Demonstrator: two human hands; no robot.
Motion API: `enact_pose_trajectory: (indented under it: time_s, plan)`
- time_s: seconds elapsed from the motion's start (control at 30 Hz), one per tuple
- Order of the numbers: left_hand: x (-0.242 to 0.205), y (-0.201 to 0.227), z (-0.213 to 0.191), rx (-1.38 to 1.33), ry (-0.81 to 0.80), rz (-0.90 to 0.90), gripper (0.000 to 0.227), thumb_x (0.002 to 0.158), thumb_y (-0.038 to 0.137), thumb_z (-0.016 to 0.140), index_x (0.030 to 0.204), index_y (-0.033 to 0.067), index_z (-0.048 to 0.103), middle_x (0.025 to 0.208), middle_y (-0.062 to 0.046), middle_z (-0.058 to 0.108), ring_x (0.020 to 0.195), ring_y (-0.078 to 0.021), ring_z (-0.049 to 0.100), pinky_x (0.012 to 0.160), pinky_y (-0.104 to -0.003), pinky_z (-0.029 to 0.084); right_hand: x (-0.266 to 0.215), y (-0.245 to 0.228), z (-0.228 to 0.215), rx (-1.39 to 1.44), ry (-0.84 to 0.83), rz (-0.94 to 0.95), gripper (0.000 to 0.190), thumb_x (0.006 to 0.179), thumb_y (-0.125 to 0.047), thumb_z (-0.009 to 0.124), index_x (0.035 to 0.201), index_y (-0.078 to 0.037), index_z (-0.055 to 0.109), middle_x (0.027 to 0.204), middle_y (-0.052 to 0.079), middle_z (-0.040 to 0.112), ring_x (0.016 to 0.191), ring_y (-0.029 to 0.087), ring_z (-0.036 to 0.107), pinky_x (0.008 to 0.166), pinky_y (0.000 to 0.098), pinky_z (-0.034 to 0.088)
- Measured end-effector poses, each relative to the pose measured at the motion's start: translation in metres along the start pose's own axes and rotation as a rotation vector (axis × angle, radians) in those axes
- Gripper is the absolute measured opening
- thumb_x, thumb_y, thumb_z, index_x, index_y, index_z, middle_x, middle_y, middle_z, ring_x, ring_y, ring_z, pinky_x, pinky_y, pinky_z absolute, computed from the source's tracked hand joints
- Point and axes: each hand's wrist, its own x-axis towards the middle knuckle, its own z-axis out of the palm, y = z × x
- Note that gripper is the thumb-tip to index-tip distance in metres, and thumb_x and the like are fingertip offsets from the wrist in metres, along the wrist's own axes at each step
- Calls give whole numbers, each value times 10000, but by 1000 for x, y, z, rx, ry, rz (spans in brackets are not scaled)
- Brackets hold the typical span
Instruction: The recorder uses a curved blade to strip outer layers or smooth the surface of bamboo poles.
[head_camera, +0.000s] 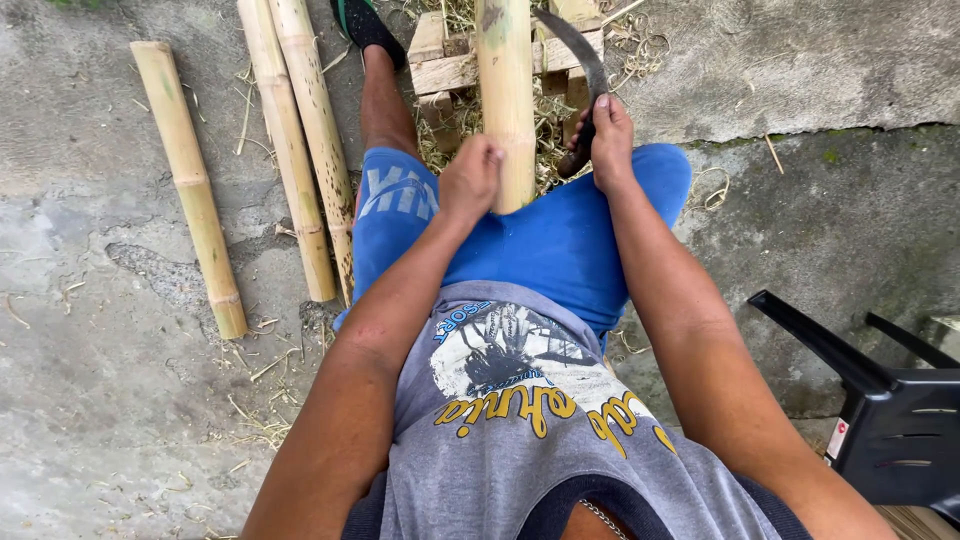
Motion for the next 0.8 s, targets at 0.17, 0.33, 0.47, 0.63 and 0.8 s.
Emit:
enact_pose_trajectory:
  time_s: [0.17,0.33,0.47,0.63,0.8]
  plan:
    - [9,7,-37,176,276,-58,384,1100,431,496,922,112,616,963,-79,632,955,-311,660,878,-466,499,-25,-15,19,-264,-136,-245,247,1121,-277,505,987,-76,556,770,1,581,643,102,568,589,315,522]
    - [32,37,-49,244,524,403,421,1024,364,572,1273,27,609,1298,-167,604,1252,-429,564,1064,-519,420,-38,-31,49,-705,-178,-287,253,1080,-244,577,924,-45,564,685,64,531,617,166,525,552,357,440]
    - [59,14,-35,190,429,295,329,922,318,696,1131,66,657,1128,-134,631,1063,-357,621,992,-530,449,-27,-44,58,-937,-178,-366,246,1050,-221,632,923,-19,573,722,156,550,644,298,534,597,430,442]
    - [86,15,-55,82,335,185,140,850,189,782,865,104,673,913,-60,609,886,-294,613,761,-457,478,-6,-66,76,-1054,-172,-420,230,1027,-211,650,933,-11,585,821,205,609,729,408,584,642,490,450]
    - [142,10,-64,41,306,132,133,854,182,792,843,109,682,864,-46,617,849,-270,604,733,-435,481,39,-92,95,-1086,-156,-350,223,1039,-228,643,942,-29,614,810,173,617,697,336,594,637,467,460]
